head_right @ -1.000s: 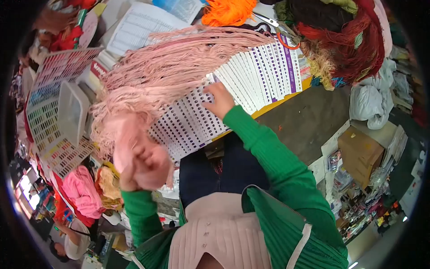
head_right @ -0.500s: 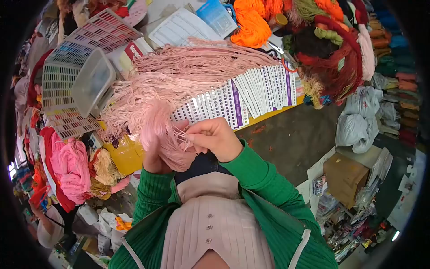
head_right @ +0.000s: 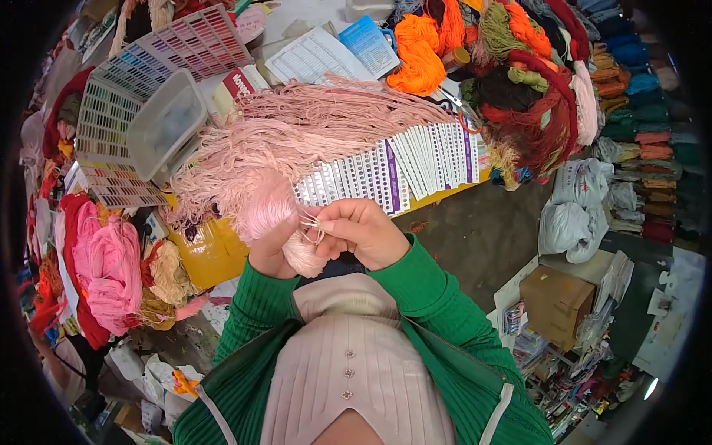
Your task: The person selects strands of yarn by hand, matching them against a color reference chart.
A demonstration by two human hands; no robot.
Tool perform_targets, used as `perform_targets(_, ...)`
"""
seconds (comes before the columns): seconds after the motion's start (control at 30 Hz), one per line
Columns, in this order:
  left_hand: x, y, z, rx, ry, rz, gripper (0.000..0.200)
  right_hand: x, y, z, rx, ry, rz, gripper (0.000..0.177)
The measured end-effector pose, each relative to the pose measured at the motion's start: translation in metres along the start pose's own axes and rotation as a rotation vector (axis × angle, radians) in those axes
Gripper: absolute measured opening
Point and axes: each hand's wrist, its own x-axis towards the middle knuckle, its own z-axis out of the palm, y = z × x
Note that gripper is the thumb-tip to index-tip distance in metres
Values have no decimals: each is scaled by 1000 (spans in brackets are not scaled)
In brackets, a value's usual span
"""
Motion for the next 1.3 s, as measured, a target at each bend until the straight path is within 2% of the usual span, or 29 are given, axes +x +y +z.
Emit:
perform_targets(0.07, -2, 3, -3, -106, -134, -11, 38, 1, 2, 4, -7, 16, 5, 14)
perform_targets(0.13, -6, 4, -3, -115, -112, 2, 39, 3, 2, 10, -13, 29, 10, 15)
perform_targets(0.2, -9, 4, -5, -124, -88, 12, 40, 5, 1, 17, 103, 143, 44, 9)
perform_targets(0.27, -12, 3, -8, -195, 43, 37, 44, 5, 6, 12, 124, 78, 46, 12)
perform_targets(0.3, -13, 5, -6, -199, 45, 37, 44, 5, 8, 10, 147, 12, 45, 14)
perform_targets(0.4, -16, 9, -3, -222, 4, 34, 48, 4, 9, 9, 37, 37, 57, 15)
perform_targets(0.47, -16, 8, -5, -197, -87, 123, 51, 8, 10, 13, 110, 71, 50, 16)
perform_targets(0.57, -19, 13, 1, -175, 0, 73, 46, 10, 9, 23, 21, 146, 57, 14)
perform_targets(0.63, -19, 13, 4, -151, -21, 58, 46, 14, 15, 29, -306, 213, 10, 11)
perform_targets(0.77, -20, 16, 6, -163, -37, 42, 47, 16, 15, 30, -340, 215, -21, 9)
perform_targets(0.9, -19, 20, 6, -146, -52, 66, 48, 13, 11, 25, -257, 194, -54, 9)
perform_targets(0.97, -18, 20, 8, -208, -74, 76, 49, 14, 12, 16, -28, 128, -49, 8)
perform_targets(1.0, -19, 20, 6, -208, -74, 73, 49, 14, 10, 15, 137, 141, -4, 13)
perform_targets(1.1, -21, 18, -1, -185, -26, 20, 51, 15, 14, 11, 216, 40, -34, 16)
perform_targets(1.23, -17, 15, -6, -103, -63, 76, 52, 18, 9, 36, 7, 228, 15, 20)
perform_targets(1.3, -18, 16, -5, -50, -88, 91, 52, 21, 9, 44, -1, 254, 4, 18)
